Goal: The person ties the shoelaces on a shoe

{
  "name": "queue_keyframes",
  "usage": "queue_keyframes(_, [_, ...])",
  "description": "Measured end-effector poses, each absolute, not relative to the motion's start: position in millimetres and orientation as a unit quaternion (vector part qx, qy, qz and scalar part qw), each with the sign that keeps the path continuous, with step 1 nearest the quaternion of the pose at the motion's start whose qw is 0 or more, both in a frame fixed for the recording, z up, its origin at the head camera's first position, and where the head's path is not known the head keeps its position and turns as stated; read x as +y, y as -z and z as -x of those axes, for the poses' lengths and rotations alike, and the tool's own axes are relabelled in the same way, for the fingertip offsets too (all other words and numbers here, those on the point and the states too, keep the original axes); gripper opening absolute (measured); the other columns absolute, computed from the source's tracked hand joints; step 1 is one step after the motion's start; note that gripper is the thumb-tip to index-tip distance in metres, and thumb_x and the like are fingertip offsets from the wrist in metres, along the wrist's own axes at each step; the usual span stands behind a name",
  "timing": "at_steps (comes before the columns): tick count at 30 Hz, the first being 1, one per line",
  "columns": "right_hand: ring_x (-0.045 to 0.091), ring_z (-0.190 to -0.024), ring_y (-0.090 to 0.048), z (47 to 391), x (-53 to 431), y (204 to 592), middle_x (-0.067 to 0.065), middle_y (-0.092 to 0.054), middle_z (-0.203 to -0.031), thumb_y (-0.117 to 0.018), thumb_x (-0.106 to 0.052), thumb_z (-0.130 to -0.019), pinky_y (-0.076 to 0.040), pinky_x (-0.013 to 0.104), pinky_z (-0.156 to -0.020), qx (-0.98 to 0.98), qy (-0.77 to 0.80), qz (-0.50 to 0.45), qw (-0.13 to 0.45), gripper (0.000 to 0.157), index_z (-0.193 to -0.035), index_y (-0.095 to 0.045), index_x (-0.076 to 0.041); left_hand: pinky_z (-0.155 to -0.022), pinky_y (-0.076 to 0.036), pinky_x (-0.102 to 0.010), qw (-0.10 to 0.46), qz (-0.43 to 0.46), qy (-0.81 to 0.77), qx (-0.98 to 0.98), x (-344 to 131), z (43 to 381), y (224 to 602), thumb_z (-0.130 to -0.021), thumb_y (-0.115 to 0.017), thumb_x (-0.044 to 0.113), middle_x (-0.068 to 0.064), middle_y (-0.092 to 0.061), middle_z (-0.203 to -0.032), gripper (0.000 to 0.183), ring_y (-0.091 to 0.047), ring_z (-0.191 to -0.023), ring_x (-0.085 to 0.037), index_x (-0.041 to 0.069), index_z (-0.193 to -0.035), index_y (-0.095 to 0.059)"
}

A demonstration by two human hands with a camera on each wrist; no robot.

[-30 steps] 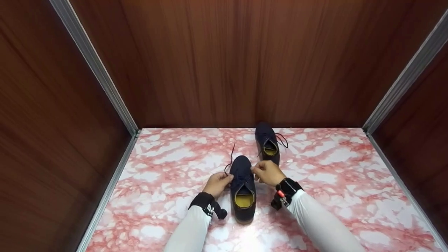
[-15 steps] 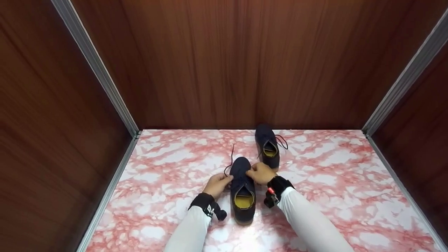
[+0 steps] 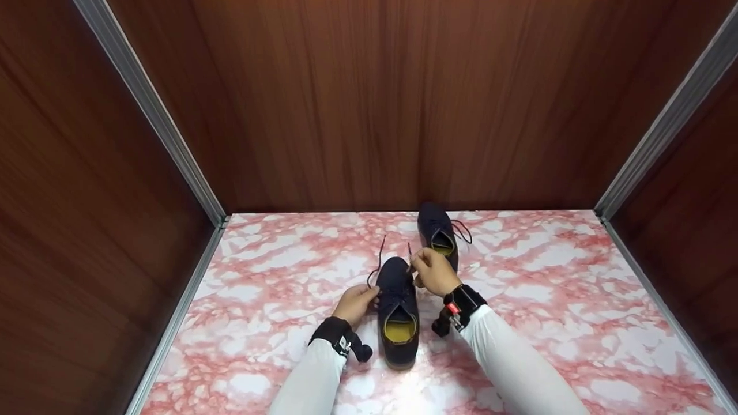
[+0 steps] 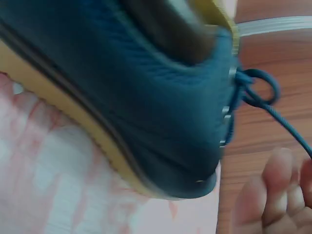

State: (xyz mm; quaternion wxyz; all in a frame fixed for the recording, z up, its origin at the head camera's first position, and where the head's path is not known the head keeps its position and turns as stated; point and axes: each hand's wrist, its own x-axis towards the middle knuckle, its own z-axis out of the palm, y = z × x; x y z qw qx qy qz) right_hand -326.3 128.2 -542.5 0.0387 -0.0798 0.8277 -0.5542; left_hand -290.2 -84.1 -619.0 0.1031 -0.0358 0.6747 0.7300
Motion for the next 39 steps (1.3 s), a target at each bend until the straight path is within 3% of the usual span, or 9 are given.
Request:
queue_keyframes(4, [0.011, -0.052, -0.066, 327.6, 129.0, 538.8, 0.025, -0.077, -0.096, -0.038, -0.019, -0.114, -0.057, 0.026, -0.051, 0.768, 0.633, 0.056, 0.074, 0.022, -0.103, -0.049, -0.003, -0.068, -0.053, -0.027, 0.099, 0.035, -0.731, 0.675, -83.8, 289.3, 619.2, -0.104, -0.059, 0.017, 0.001, -0.058, -0.077, 0.026, -0.058, -0.070, -0.012, 0.004, -0.082, -0.062])
queue_keyframes(10, [0.013, -0.052, -0.068, 330.9, 133.5, 533.4, 0.009, -0.074, -0.073, -0.029, -0.024, -0.116, -0.059, 0.029, -0.052, 0.715, 0.694, 0.029, 0.077, 0.025, -0.108, -0.040, -0.003, -0.068, -0.051, -0.027, 0.089, 0.031, -0.714, 0.694, -85.0, 289.2, 622.0, -0.104, -0.059, 0.017, 0.001, -0.057, -0.077, 0.028, -0.055, -0.072, -0.015, 0.005, -0.079, -0.060])
queue_keyframes(14, [0.011, -0.056, -0.067, 331.7, 140.7, 527.0, 0.004, -0.069, -0.073, -0.040, -0.022, -0.114, -0.057, 0.025, -0.056, 0.700, 0.711, 0.033, 0.064, 0.027, -0.108, -0.048, 0.003, -0.068, -0.050, -0.024, 0.084, 0.032, -0.707, 0.701, -85.6, 289.3, 622.0, -0.104, -0.058, 0.015, 0.000, -0.057, -0.078, 0.024, -0.056, -0.071, -0.014, 0.002, -0.086, -0.066])
queue_keyframes(19, [0.011, -0.075, -0.073, 327.6, 153.0, 515.6, -0.001, -0.075, -0.087, -0.061, -0.009, -0.105, -0.062, 0.025, -0.071, 0.713, 0.696, 0.065, 0.050, 0.027, -0.122, -0.061, 0.012, -0.068, -0.050, -0.024, 0.076, 0.041, -0.700, 0.709, -85.4, 289.0, 617.7, -0.104, -0.059, 0.014, 0.001, -0.057, -0.078, 0.025, -0.056, -0.070, -0.013, -0.007, -0.097, -0.070])
queue_keyframes(24, [0.008, -0.080, -0.076, 328.3, 162.2, 512.3, 0.007, -0.079, -0.096, -0.061, 0.003, -0.101, -0.064, 0.026, -0.079, 0.712, 0.697, 0.083, 0.021, 0.031, -0.127, -0.060, 0.020, -0.070, -0.052, -0.027, 0.063, 0.047, -0.690, 0.719, -87.2, 290.0, 610.3, -0.102, -0.061, 0.015, -0.002, -0.060, -0.081, 0.027, -0.059, -0.070, -0.014, -0.011, -0.102, -0.070])
queue_keyframes(29, [0.008, -0.073, -0.073, 329.9, 168.3, 514.9, 0.011, -0.080, -0.094, -0.060, -0.009, -0.106, -0.063, 0.025, -0.071, 0.718, 0.693, 0.066, -0.015, 0.026, -0.117, -0.066, 0.013, -0.072, -0.053, -0.028, 0.036, 0.046, -0.669, 0.741, -91.3, 292.9, 598.8, -0.103, -0.061, 0.022, -0.013, -0.071, -0.094, 0.032, -0.068, -0.081, -0.020, -0.008, -0.106, -0.071])
queue_keyframes(35, [0.016, -0.083, -0.078, 328.0, 171.1, 517.8, 0.002, -0.078, -0.081, -0.040, -0.027, -0.114, -0.064, 0.033, -0.077, 0.627, 0.774, 0.049, 0.074, 0.026, -0.103, -0.053, -0.007, -0.082, -0.056, -0.031, 0.035, 0.030, -0.777, 0.627, -91.4, 296.9, 581.6, -0.108, -0.054, 0.017, -0.005, -0.076, -0.099, 0.027, -0.071, -0.093, -0.020, -0.002, -0.102, -0.071])
queue_keyframes(37, [0.018, -0.074, -0.076, 327.0, 170.9, 518.6, 0.000, -0.070, -0.071, -0.036, -0.031, -0.115, -0.065, 0.036, -0.075, 0.609, 0.787, 0.044, 0.091, 0.030, -0.099, -0.049, -0.010, -0.089, -0.057, -0.033, 0.044, 0.013, -0.821, 0.570, -90.7, 297.7, 576.5, -0.110, -0.050, 0.015, -0.004, -0.077, -0.101, 0.026, -0.072, -0.095, -0.018, 0.003, -0.100, -0.070])
queue_keyframes(39, [0.015, -0.059, -0.065, 326.1, 170.6, 519.4, -0.002, -0.056, -0.061, -0.034, -0.032, -0.115, -0.062, 0.036, -0.070, 0.605, 0.789, 0.043, 0.095, 0.032, -0.096, -0.046, -0.009, -0.094, -0.057, -0.035, 0.057, -0.002, -0.850, 0.524, -90.4, 297.8, 573.0, -0.112, -0.045, 0.015, -0.006, -0.077, -0.103, 0.028, -0.073, -0.097, -0.018, 0.005, -0.098, -0.068])
